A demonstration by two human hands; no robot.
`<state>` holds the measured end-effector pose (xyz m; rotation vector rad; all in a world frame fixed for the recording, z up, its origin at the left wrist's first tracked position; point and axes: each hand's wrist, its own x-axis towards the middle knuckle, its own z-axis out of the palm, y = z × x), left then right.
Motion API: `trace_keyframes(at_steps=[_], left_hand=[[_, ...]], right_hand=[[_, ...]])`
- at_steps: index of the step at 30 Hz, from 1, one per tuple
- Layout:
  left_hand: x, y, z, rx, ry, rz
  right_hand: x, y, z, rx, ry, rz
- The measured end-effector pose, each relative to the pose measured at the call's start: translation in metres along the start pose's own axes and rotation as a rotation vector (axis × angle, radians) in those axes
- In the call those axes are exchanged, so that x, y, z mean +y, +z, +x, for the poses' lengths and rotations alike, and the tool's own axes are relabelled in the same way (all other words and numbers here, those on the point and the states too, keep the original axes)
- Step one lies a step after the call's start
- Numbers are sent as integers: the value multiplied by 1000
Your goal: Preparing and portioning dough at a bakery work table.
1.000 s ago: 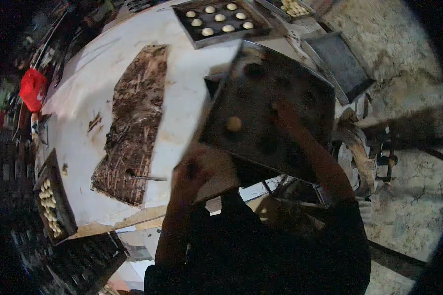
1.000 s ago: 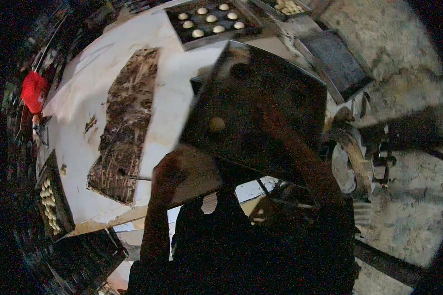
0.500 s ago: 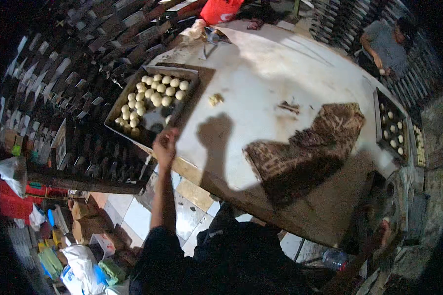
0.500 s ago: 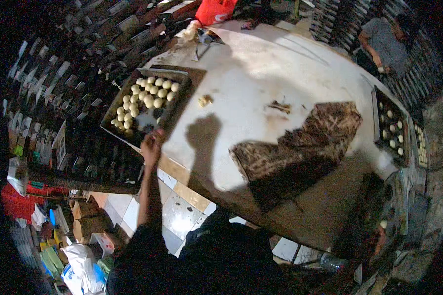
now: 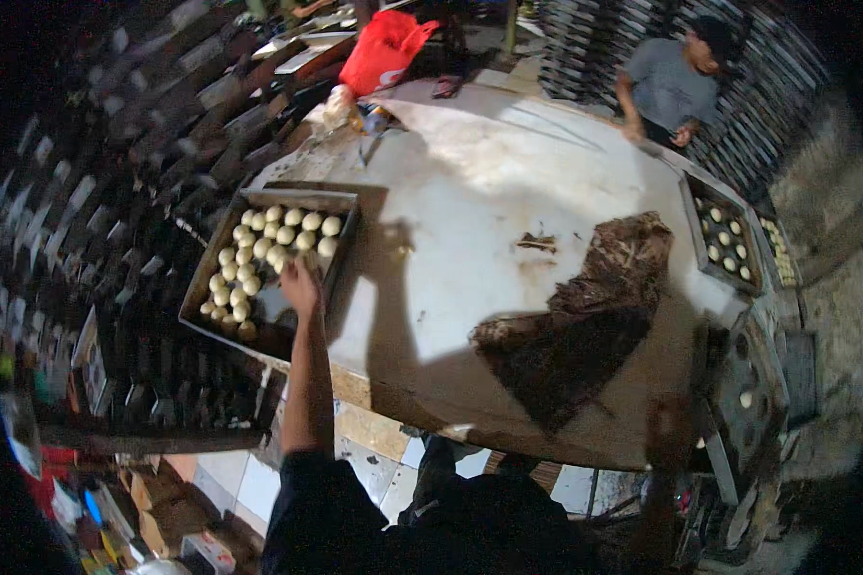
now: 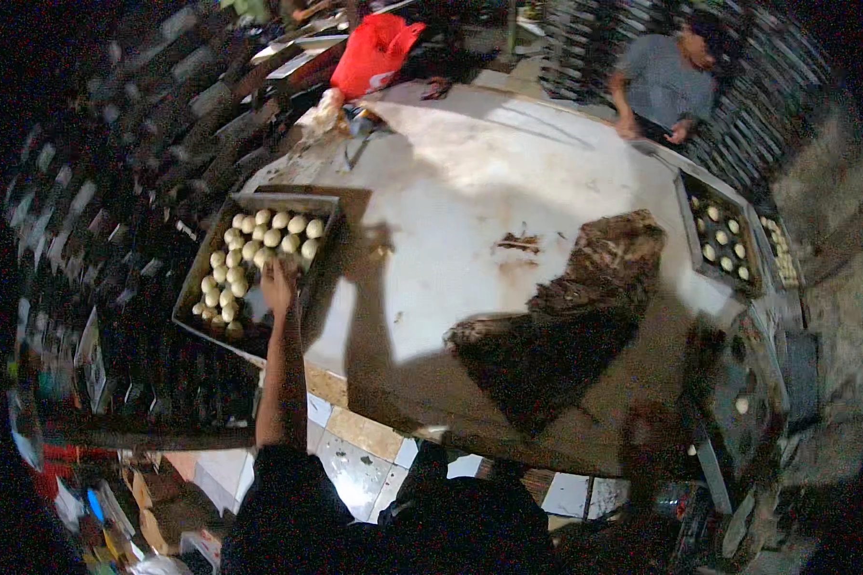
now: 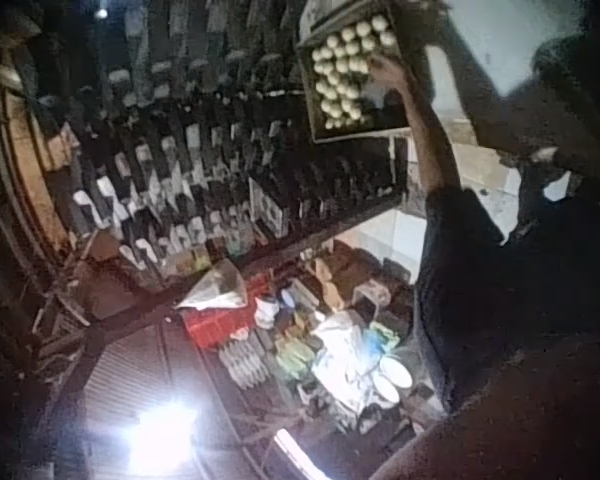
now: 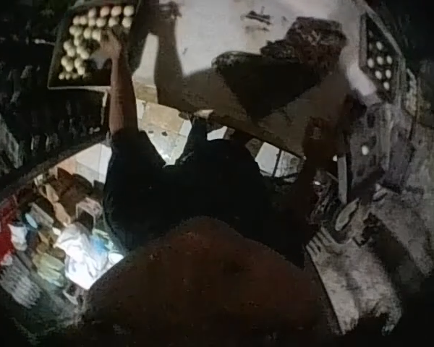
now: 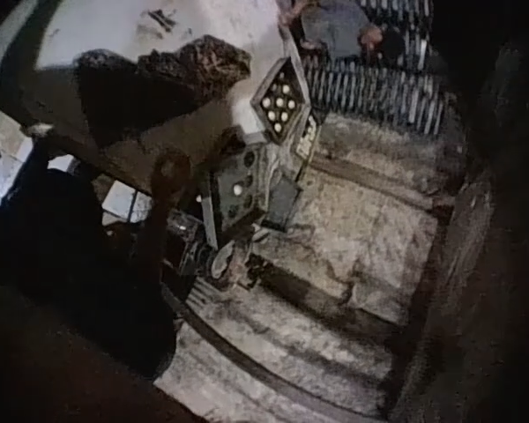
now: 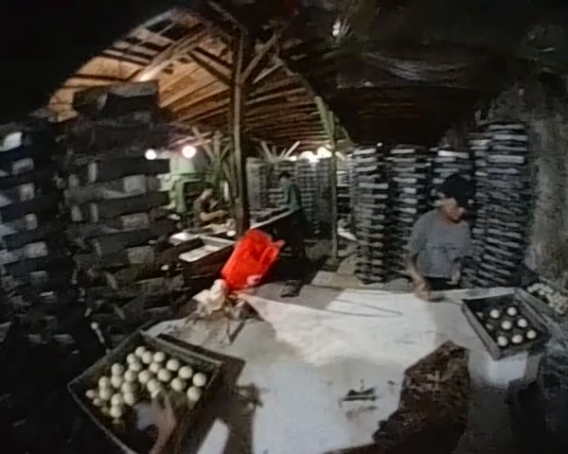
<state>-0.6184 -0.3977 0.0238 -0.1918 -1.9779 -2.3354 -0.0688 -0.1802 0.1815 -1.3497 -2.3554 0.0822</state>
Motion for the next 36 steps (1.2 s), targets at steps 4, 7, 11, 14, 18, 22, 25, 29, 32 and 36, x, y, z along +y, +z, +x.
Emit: trace_keyframes(at_steps=[4, 7, 11, 14, 18, 22, 25, 29, 32, 36], left_hand=[[85, 55, -181, -261, 180, 65], [129, 95, -322, -773, 15, -69], [185, 130, -412, -1010, 243, 92], [182, 133, -440, -1020, -23, -182], [213, 133, -475, -727, 82, -3], [207, 103, -511, -620, 472, 71], [231, 87, -499, -916, 334, -11], [230, 40, -478, -719, 43, 262], [208, -16, -456, -512, -299, -152], [154, -49, -459, -571, -626, -103]], right_hand=[[7, 61, -23, -192, -306, 835], [-20, 53, -37, -726, 110, 1112], [9, 29, -42, -521, -10, 1620], [32, -11, -25, -168, -611, 1300], [31, -54, -49, -41, -615, 1100], [18, -61, -89, -173, -438, 1221], [-18, -27, -117, 244, -415, 1298], [-56, 53, -120, -1, -232, 1170], [-107, 27, -117, -14, -572, 1022], [-106, 96, -162, -19, -530, 922]])
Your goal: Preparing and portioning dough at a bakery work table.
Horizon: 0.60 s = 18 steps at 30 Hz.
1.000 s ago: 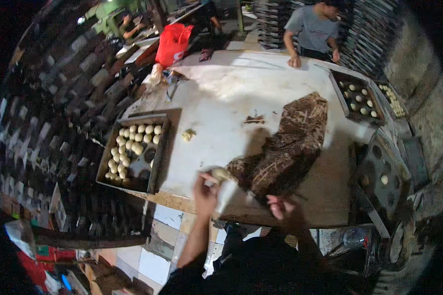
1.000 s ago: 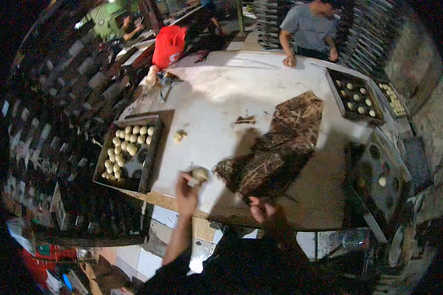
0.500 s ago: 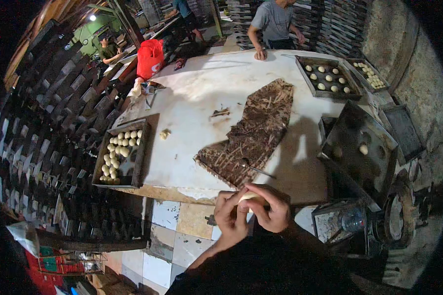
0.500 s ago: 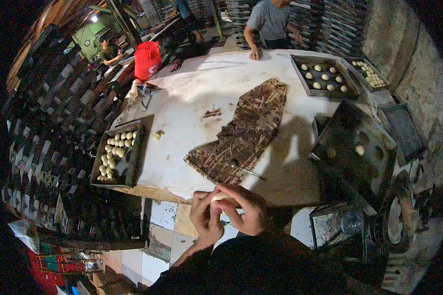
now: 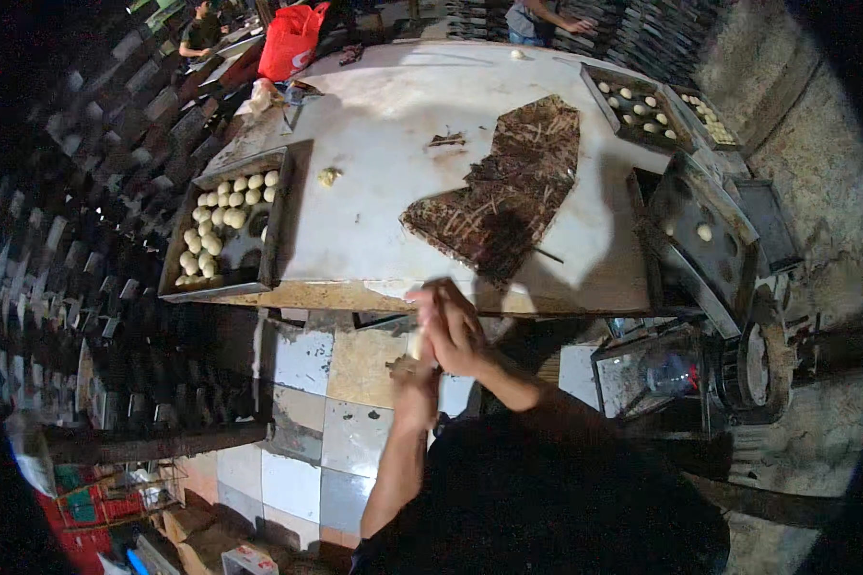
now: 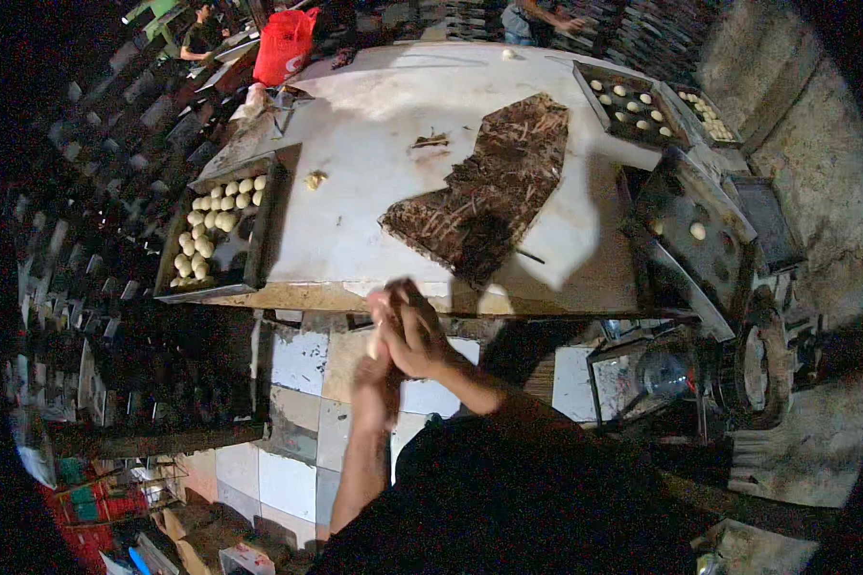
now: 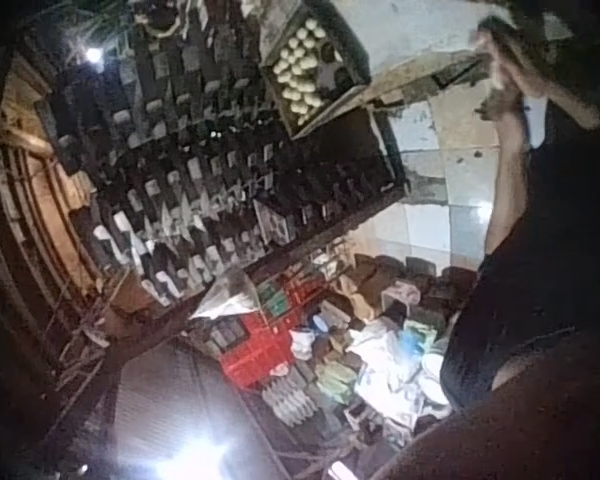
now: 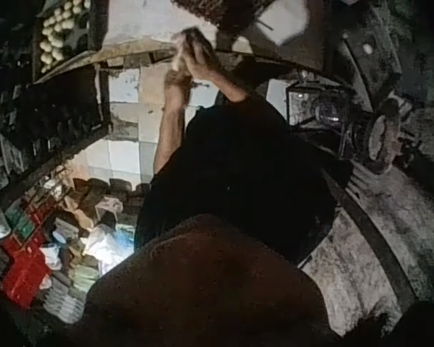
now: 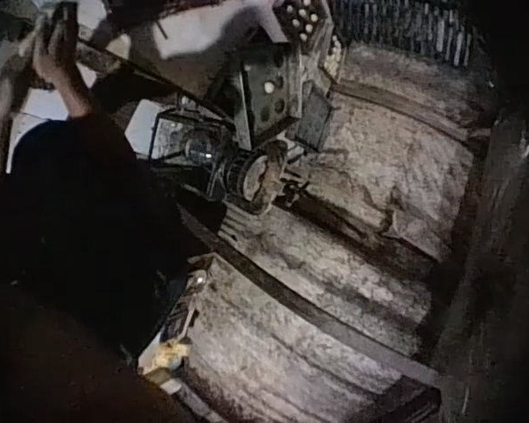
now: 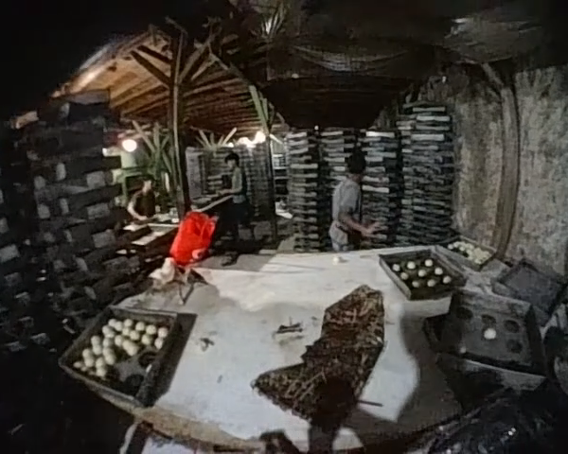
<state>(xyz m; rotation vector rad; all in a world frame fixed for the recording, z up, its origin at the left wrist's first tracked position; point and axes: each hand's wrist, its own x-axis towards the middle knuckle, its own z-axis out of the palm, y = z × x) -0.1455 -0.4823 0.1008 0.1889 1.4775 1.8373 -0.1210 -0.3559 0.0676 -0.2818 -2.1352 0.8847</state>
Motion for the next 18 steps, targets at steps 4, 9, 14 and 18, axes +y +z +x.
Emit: trace_keyframes(at_steps=[4, 9, 14, 18], left_hand=[[4, -8, 8, -201, -173, -693], [24, 10, 44, -268, -68, -563], [45, 14, 93, -145, 13, -340], [51, 2, 117, -23, 77, -328]], right_hand=[[-18, -39, 28, -232, 368, 266], [194, -120, 21, -442, 712, -661], [248, -131, -5, -132, 554, -722], [170, -132, 87, -1011, 638, -631]])
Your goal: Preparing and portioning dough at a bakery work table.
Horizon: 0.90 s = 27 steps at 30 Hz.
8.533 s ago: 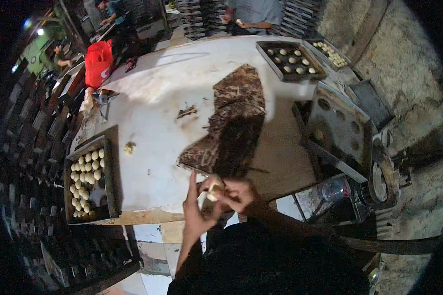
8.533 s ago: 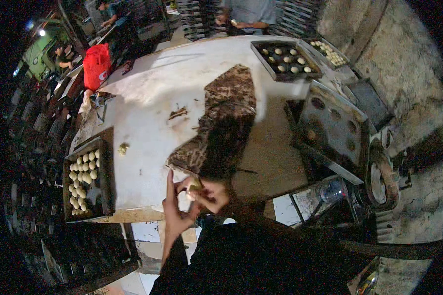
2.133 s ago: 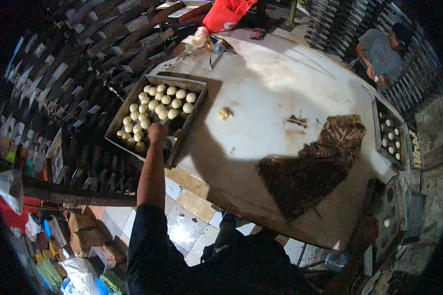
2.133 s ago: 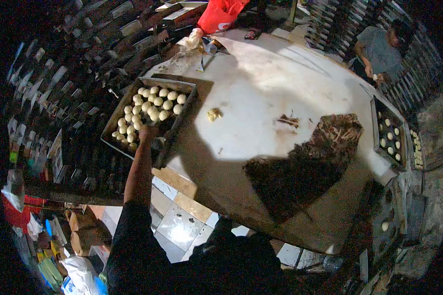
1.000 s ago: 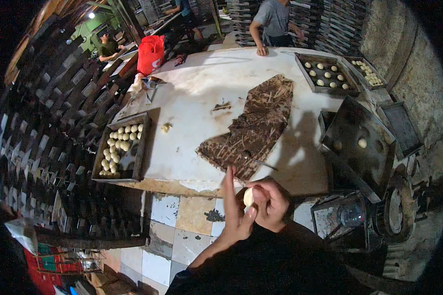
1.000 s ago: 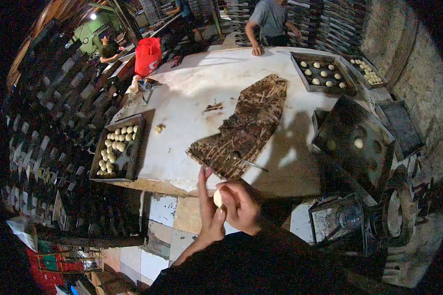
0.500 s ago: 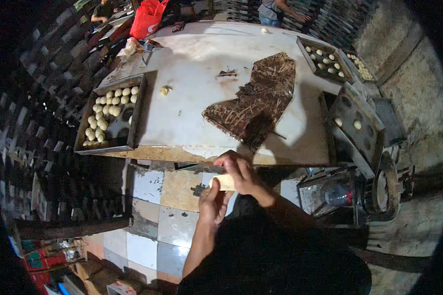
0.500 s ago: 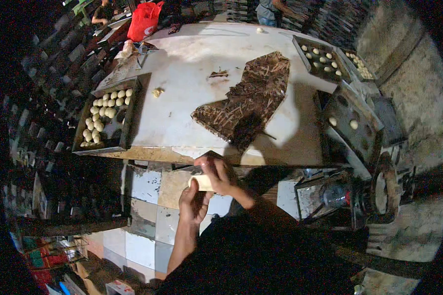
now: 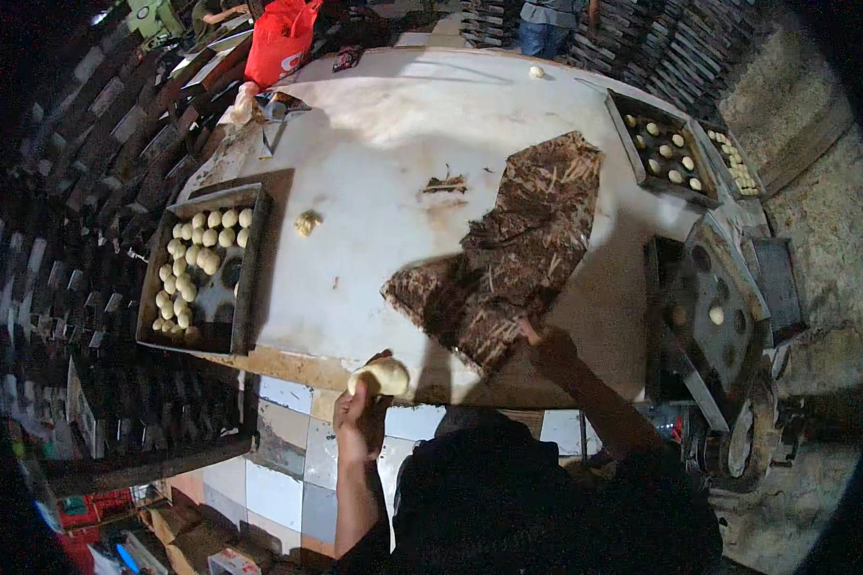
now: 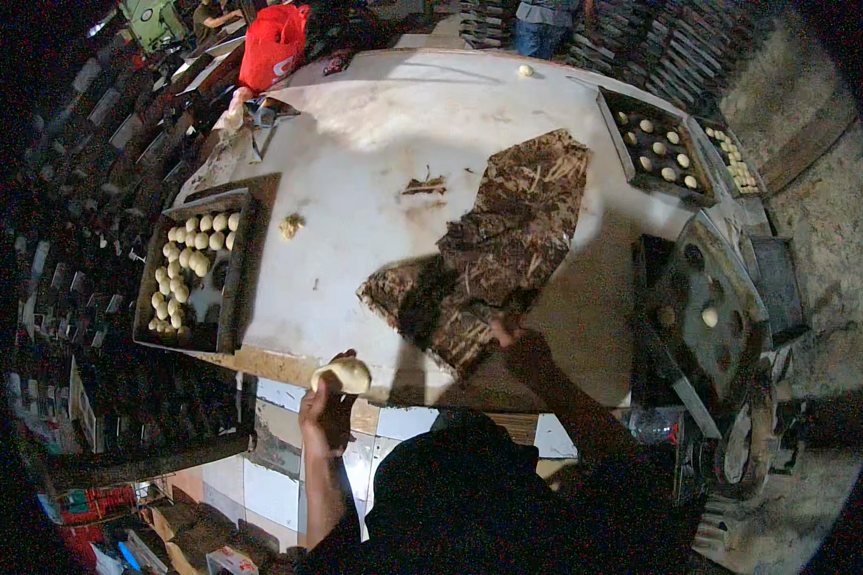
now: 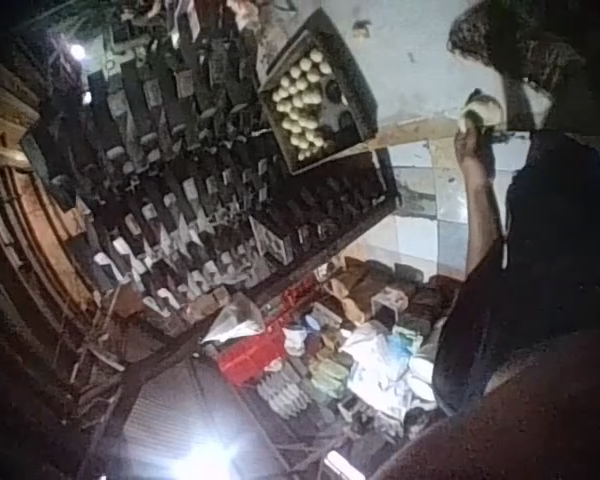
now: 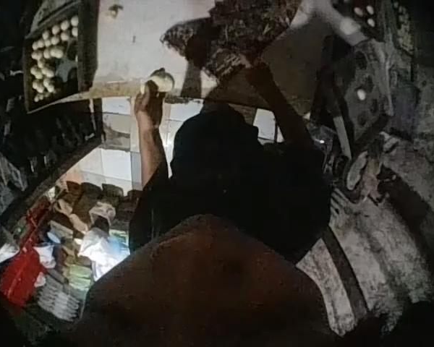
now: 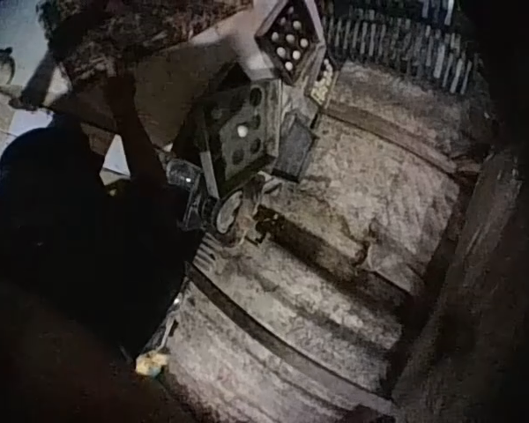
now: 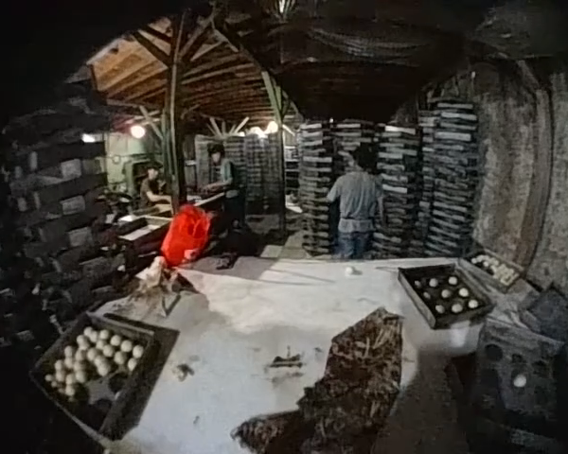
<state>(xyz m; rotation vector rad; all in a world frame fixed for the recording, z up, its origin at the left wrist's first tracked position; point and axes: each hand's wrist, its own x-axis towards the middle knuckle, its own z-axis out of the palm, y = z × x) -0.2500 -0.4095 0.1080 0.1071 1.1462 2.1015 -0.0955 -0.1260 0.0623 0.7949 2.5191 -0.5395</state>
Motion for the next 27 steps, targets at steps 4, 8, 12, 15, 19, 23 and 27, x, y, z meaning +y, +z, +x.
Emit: trace_keyframes(at_steps=[4, 8, 12, 15, 19, 23, 27], left_hand=[[-8, 18, 25, 34, 25, 39], [-16, 16, 22, 95, 16, 67], [-19, 18, 23, 132, 55, 56], [-21, 9, 20, 155, 68, 50], [-18, 11, 20, 161, 72, 32], [-25, 17, 34, 140, 71, -8], [-28, 44, 61, 85, 19, 26]], right_hand=[[112, 69, 126, 929, -257, 241], [78, -22, 150, 359, 26, -51], [90, -2, 157, 580, -327, 402], [62, -41, 143, 419, 73, 260], [75, -48, 142, 62, 88, 936], [74, -51, 135, -350, 173, 1703], [67, -41, 108, -324, 171, 1840]])
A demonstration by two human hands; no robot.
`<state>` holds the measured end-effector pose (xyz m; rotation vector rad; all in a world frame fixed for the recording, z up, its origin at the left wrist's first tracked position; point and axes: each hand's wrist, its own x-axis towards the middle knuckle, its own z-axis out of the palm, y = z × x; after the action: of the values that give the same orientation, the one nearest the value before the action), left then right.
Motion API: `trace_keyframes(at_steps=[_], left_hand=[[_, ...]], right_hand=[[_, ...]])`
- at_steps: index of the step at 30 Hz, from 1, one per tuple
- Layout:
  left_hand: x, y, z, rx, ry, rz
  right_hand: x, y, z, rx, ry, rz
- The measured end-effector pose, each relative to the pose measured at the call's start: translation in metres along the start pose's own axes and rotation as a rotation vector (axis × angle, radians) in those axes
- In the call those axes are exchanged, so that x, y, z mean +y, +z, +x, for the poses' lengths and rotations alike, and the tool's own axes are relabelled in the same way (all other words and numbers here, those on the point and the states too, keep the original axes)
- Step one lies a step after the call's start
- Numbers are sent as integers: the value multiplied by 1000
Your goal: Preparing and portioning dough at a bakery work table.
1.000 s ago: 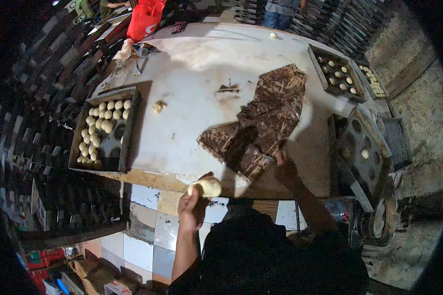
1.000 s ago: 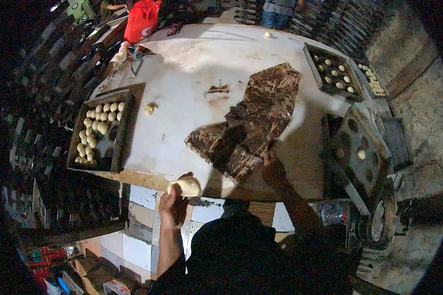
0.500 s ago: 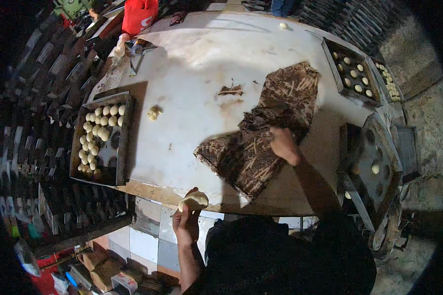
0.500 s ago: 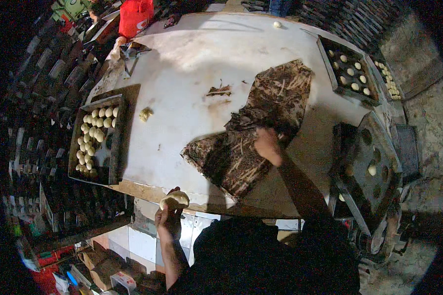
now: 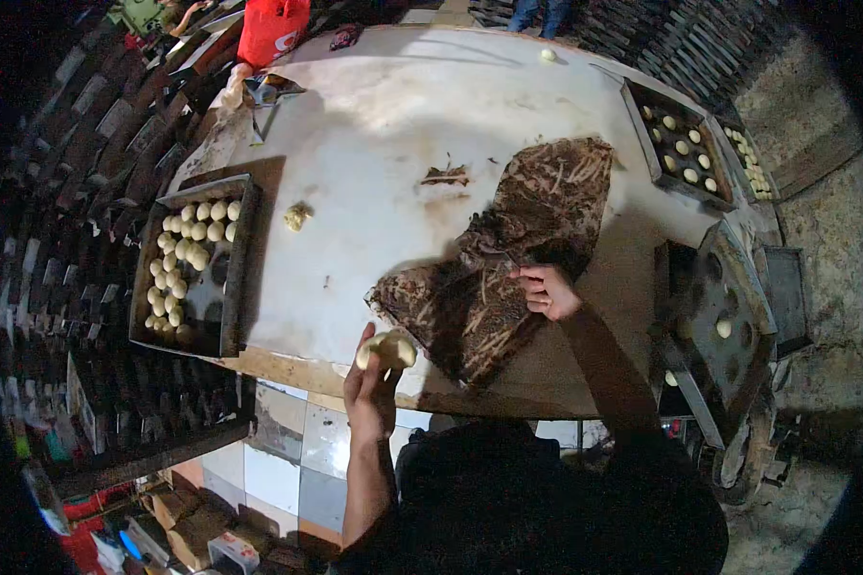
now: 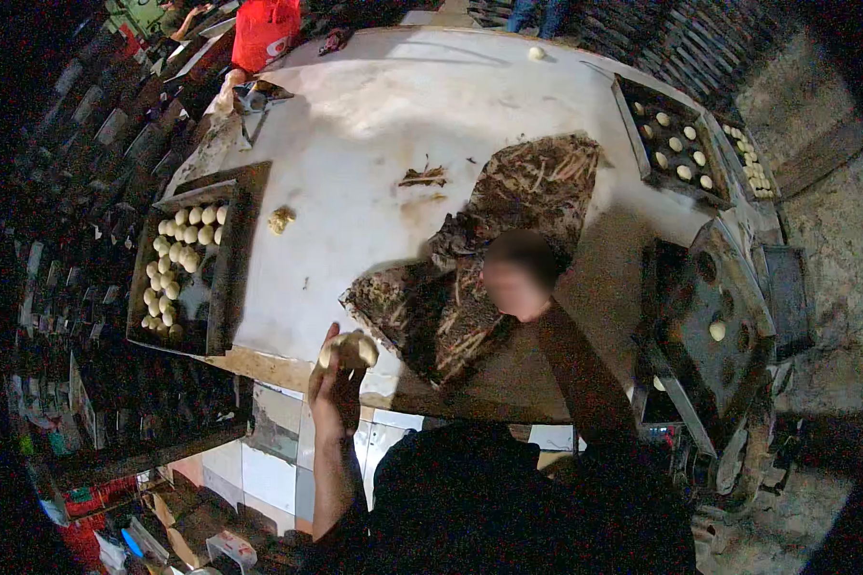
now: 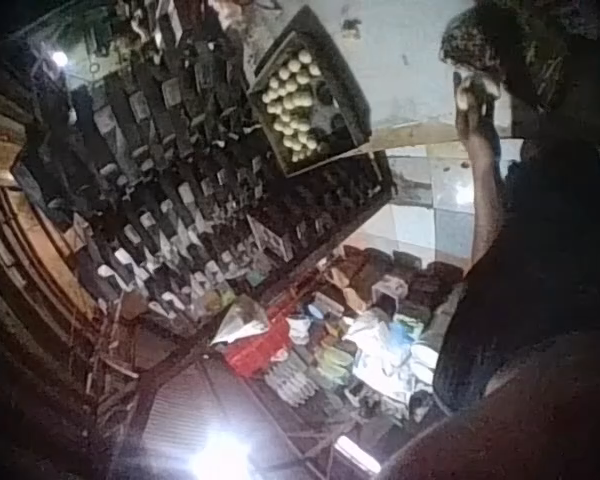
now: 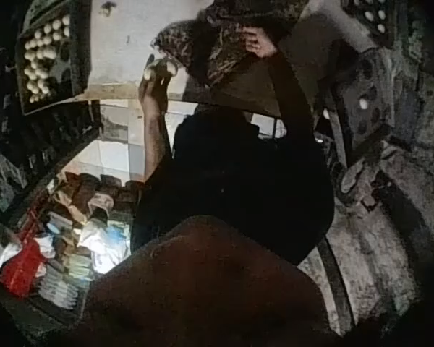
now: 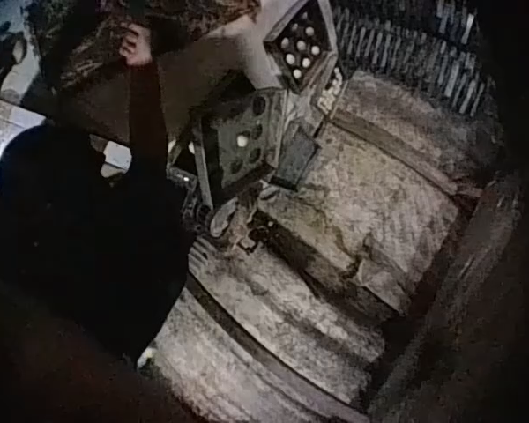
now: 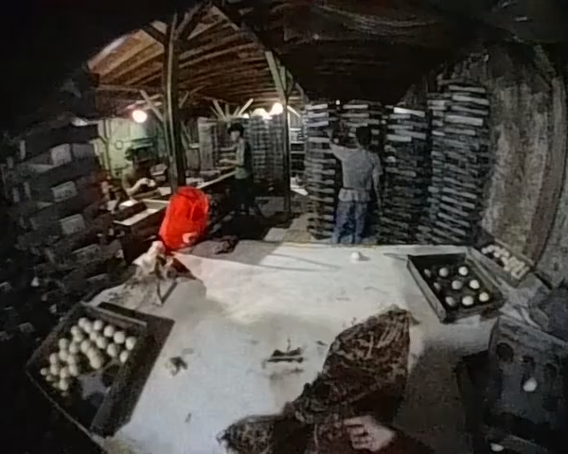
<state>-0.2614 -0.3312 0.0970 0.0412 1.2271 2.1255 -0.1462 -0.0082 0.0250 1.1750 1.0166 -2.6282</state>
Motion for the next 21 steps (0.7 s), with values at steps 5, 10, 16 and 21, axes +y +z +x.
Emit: trace_keyframes(at_steps=[5, 10, 16, 21], left_hand=[[-29, 26, 32, -25, -69, 54], [-34, 58, 45, 82, -228, 55], [-41, 89, 46, -43, -434, -45], [-62, 57, 43, -67, -393, -152]], right_hand=[[27, -39, 2, -529, -315, -213], [49, 1, -40, -81, -870, -666], [95, -4, -63, 184, -1169, -1260], [119, -13, -73, 376, -877, -1480]])
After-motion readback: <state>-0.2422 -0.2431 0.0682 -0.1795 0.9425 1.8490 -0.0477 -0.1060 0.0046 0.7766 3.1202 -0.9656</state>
